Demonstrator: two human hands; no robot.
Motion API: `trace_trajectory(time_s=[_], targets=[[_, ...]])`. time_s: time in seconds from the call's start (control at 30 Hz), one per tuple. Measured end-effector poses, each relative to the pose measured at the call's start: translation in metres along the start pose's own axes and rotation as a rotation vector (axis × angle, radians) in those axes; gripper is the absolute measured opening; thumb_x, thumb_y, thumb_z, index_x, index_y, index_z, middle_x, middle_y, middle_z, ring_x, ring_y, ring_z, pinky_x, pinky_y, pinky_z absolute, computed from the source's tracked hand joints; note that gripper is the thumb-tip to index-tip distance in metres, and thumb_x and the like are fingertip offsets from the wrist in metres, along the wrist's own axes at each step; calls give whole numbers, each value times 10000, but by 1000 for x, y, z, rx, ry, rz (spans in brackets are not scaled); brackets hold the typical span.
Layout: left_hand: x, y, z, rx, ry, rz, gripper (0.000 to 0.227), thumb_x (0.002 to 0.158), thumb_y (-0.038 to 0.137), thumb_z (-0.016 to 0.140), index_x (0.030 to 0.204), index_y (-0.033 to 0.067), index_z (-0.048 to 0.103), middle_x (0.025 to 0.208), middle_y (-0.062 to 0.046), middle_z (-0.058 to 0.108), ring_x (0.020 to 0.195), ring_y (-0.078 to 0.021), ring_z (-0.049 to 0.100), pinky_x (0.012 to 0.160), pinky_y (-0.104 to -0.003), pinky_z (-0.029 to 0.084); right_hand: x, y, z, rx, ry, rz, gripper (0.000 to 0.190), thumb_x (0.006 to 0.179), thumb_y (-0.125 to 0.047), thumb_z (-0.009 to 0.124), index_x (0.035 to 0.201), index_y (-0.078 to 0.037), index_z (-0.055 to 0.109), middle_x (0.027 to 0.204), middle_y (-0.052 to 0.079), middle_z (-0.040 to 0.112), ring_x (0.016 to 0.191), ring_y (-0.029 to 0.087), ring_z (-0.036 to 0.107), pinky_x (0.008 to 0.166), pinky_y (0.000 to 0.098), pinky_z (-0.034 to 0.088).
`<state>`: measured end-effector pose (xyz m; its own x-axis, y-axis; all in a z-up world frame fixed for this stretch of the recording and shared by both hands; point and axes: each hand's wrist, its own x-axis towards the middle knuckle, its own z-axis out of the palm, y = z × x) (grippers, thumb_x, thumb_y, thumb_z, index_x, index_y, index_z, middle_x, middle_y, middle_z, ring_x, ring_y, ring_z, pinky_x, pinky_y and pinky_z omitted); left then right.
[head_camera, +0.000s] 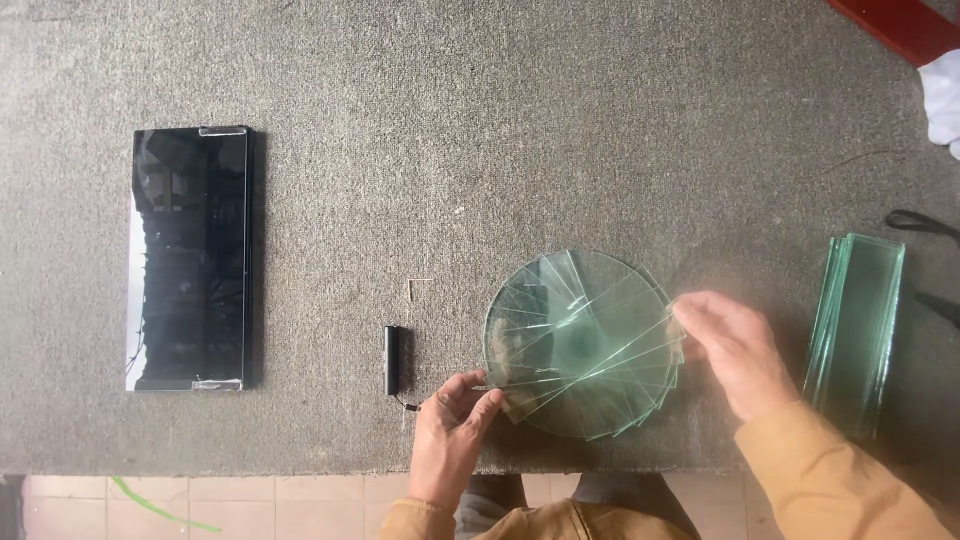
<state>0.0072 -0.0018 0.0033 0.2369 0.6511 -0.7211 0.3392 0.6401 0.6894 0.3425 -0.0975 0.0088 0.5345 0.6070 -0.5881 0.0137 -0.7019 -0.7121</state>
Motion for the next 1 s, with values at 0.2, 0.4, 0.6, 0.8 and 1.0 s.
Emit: trace_trajectory(time_s=[0.2, 0.4, 0.6, 0.8, 1.0], targets=[[3, -4, -1, 5, 15, 3, 314, 932, 215, 861, 1210, 71, 830, 1127, -104, 967, 1016, -148, 900, 949, -266, 721, 2, 3, -1, 57, -20, -38, 294, 1112, -307, 681, 926, -90, 752, 938, 71, 765, 850, 223, 717, 918, 435, 638], [0, 1, 0, -3, 30, -53, 413, 883, 222, 899, 1258, 65, 826, 1187, -128, 956, 1078, -167, 902, 1004, -288, 729, -1, -3, -1, 35, -11, -17, 314, 1121, -332, 671, 946, -88, 764, 925, 69, 768, 852, 220, 721, 950, 431, 635], [-2, 4, 0, -28, 72, -94, 447, 879, 192, 910, 1292, 37, 840, 1028, -141, 936, 977, -193, 861, 956, -303, 683, -4, -10, 2, 37, 1, -15, 267, 1091, -315, 679, 991, -86, 771, 900, 75, 759, 847, 216, 722, 953, 393, 604], [-5, 14, 2, 5, 23, -89, 359, 922, 194, 881, 1250, 57, 831, 1009, -108, 990, 967, -136, 883, 947, -281, 691, 5, 5, -1, 155, -33, -20, 308, 1134, -276, 601, 1002, -38, 744, 948, 125, 766, 846, 239, 715, 777, 366, 613], [-6, 19, 2, 76, 31, -145, 489, 899, 241, 872, 1355, 71, 823, 1116, -102, 977, 1061, -169, 896, 1016, -300, 703, 6, 5, -1, 122, -30, -44, 298, 1096, -288, 652, 963, -49, 770, 894, 111, 772, 796, 228, 718, 761, 355, 615]])
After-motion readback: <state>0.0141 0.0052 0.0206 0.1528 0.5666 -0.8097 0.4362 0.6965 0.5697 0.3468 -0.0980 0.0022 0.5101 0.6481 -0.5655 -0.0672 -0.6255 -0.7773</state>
